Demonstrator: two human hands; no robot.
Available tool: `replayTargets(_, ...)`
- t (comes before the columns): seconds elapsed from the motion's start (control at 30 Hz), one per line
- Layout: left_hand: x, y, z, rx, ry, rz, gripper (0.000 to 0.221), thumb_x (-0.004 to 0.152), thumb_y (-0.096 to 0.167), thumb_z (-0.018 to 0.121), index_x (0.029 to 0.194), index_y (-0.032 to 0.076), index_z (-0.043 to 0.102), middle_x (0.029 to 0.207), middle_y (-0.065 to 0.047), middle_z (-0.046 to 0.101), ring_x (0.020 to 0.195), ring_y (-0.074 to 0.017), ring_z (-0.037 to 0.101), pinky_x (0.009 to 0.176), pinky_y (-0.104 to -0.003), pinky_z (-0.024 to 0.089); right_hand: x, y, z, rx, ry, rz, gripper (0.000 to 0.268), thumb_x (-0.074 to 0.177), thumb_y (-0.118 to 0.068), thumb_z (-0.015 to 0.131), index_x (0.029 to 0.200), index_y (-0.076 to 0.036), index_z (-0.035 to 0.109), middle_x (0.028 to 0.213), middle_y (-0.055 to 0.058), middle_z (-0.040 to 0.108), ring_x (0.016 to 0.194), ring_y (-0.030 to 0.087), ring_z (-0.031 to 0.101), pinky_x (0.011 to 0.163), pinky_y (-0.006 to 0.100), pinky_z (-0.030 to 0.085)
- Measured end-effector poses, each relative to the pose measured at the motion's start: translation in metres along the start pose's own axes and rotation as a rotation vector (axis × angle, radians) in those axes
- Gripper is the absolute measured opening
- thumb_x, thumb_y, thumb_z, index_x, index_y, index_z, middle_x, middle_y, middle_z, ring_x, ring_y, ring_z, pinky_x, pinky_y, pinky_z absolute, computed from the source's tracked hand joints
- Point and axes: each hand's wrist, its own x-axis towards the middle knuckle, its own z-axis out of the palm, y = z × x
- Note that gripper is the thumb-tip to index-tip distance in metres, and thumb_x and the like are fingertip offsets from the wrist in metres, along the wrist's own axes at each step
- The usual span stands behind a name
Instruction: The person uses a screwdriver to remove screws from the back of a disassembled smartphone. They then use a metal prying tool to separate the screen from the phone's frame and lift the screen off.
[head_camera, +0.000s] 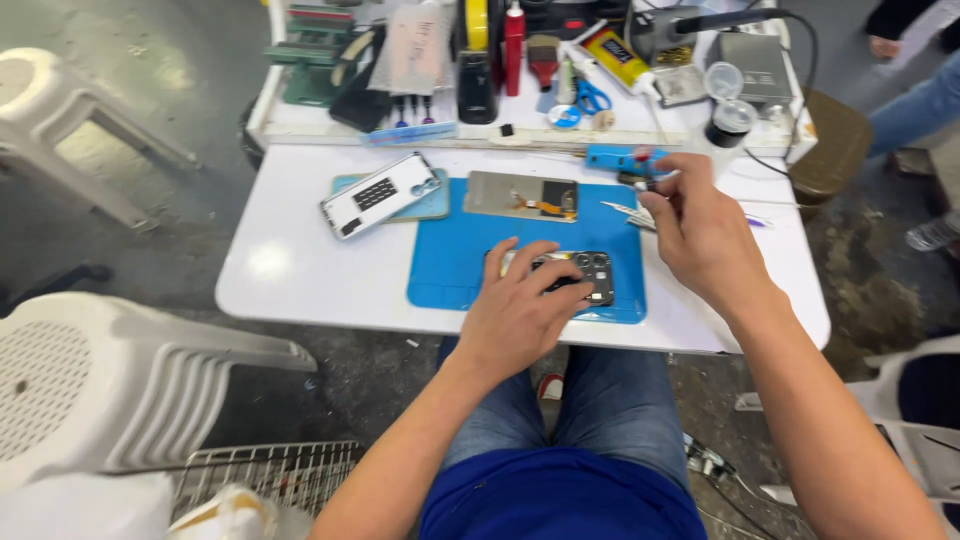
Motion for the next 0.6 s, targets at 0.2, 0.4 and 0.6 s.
replayTargets(0.2,0.008,-0.057,-0.046,-0.156,0.309,0.081,0.021,0.103,0.003,0.055,0.116,0.014,0.067,0.113,-0.006,0.076,0.104,-0.0284,0.074,0.085,-0.046,0.057,-0.045,0.008,0.024,0.277,0.236,-0.054,0.077,0.113,-0.002,0.06,0.168,-0.008,0.006,0.091,0.016,0.068,0.083,0.027,0.073,0.082,0.039,0.059)
replayTargets(0.4,-0.011,-0.174,-0.121,0.242,-0.393,-0.597,0.075,0.094,0.053,0.068,0.152,0.011,0.046,0.151,-0.019,0.049,0.138,-0.0418,0.043,0.108,-0.065,0.031,-0.053,0.009,0.034,0.419,0.295,-0.047,0.065,0.113,0.004,0.056,0.162,-0.003,0.014,0.102,0.022,0.07,0.085,0.028,0.07,0.088,0.037,0.058)
replayTargets(0.6,-0.025,-0.188,-0.13,0.122,-0.312,-0.525,0.067,0.094,0.048,0.07,0.149,0.014,0.051,0.146,-0.011,0.057,0.135,-0.036,0.043,0.106,-0.058,0.028,-0.054,0.016,0.034,0.353,0.25,-0.063,0.07,0.115,-0.004,0.059,0.165,-0.007,0.011,0.103,0.02,0.072,0.09,0.028,0.072,0.084,0.038,0.057)
